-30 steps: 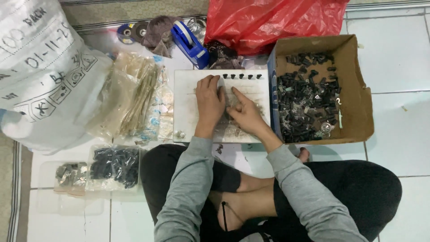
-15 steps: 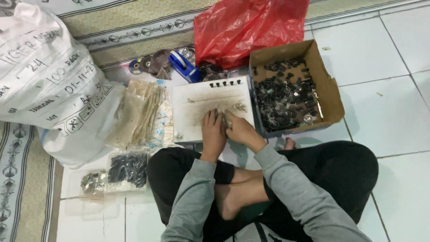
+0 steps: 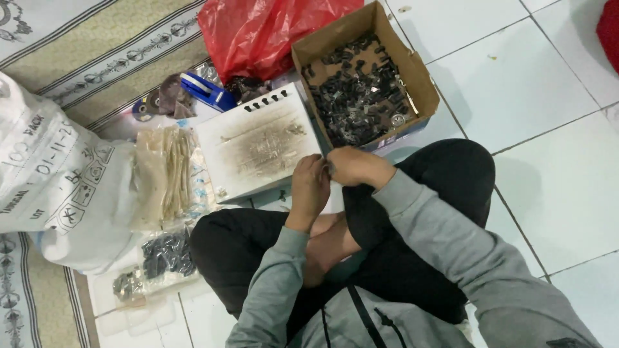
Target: Assembling small black components onto a white board by picking them from a box and inserting them into pre-drilled holes.
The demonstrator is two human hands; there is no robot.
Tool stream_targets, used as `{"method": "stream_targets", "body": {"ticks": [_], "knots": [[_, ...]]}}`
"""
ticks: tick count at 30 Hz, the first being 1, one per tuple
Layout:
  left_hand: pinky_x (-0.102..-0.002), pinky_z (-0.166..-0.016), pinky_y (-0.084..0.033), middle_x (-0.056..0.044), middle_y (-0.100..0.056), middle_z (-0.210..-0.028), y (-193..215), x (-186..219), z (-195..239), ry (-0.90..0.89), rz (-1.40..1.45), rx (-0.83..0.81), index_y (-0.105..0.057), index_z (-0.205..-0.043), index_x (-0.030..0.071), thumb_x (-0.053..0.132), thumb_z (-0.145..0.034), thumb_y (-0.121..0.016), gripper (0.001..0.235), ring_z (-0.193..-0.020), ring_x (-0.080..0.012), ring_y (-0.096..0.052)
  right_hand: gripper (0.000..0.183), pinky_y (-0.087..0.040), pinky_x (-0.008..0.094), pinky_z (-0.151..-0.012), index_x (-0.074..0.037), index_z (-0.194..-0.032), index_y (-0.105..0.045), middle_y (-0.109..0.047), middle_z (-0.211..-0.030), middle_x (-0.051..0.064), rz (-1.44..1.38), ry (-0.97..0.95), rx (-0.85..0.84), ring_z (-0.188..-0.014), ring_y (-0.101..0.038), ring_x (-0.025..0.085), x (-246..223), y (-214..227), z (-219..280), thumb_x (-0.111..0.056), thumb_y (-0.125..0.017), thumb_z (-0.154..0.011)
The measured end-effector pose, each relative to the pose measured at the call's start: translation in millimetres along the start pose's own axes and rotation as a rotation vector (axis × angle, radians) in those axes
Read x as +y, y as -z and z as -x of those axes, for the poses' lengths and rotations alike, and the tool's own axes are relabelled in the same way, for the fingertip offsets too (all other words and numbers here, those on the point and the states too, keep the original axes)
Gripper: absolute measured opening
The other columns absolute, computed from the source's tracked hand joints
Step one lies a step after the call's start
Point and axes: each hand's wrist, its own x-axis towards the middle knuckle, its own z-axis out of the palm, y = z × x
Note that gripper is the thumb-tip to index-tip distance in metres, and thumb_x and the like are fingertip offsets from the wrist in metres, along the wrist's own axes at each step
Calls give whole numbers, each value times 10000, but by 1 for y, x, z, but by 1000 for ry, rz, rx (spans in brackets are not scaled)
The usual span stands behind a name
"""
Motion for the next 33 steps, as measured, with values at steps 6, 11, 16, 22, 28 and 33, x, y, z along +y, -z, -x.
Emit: {"method": "stream_targets", "body": {"ticks": [6, 11, 16, 22, 28, 33], "knots": [[-374, -968, -564, -121, -701, -1069, -42, 7, -80, 166, 24, -240, -719, -1133, 46, 71, -919, -663, 222, -1094, -286, -682, 325, -571, 567, -897, -16, -1189, -764, -731, -1143, 284, 15, -104, 323, -1111, -681, 486, 86, 65, -1, -138, -665, -905], [-391, -844, -624, -216, -709, -1030, -119, -44, -122, 124, -96, -450, -730, -1131, -16, -23, -854, -672, 283, -1016, -357, -724, 327, -584, 523, -905, -138, -1167, -779, -753, -1133, 193, -123, -209, 383, -1106, -696, 415, 168, 49, -57, -228, -716, -858], [-418, -721, -661, -279, -688, -943, -177, -76, -124, 76, -282, -577, -747, -974, -72, -97, -842, -615, 188, -908, -372, -740, 389, -610, 462, -834, -61, -1235, -738, -773, -1024, 191, -338, -247, 333, -886, -768, 293, 153, 53, -72, -146, -663, -863], [-425, -732, -623, -167, -729, -884, -171, -65, -124, 18, -422, -543, -747, -886, 9, 17, -864, -578, 170, -881, -330, -734, 301, -628, 459, -707, -55, -1120, -778, -761, -972, 205, -305, -267, 374, -884, -756, 361, 162, 39, -104, -168, -683, -857], [-503, -792, -626, -273, -713, -1082, -127, -34, -144, 435, 208, -618, -698, -1163, -32, 29, -916, -601, 273, -1031, -425, -710, 306, -631, 457, -669, 42, -1129, -750, -746, -942, 256, -367, -316, 409, -837, -750, 383, 172, 39, -105, -142, -638, -911], [-366, -538, -616, -152, -763, -944, -165, -71, -132, 613, 561, -415, -706, -1145, 63, 91, -962, -647, 195, -745, -240, -744, 268, -629, 396, -639, -25, -1087, -769, -766, -841, 171, -496, -310, 454, -741, -762, 274, 179, 41, -110, -210, -664, -924]]}}
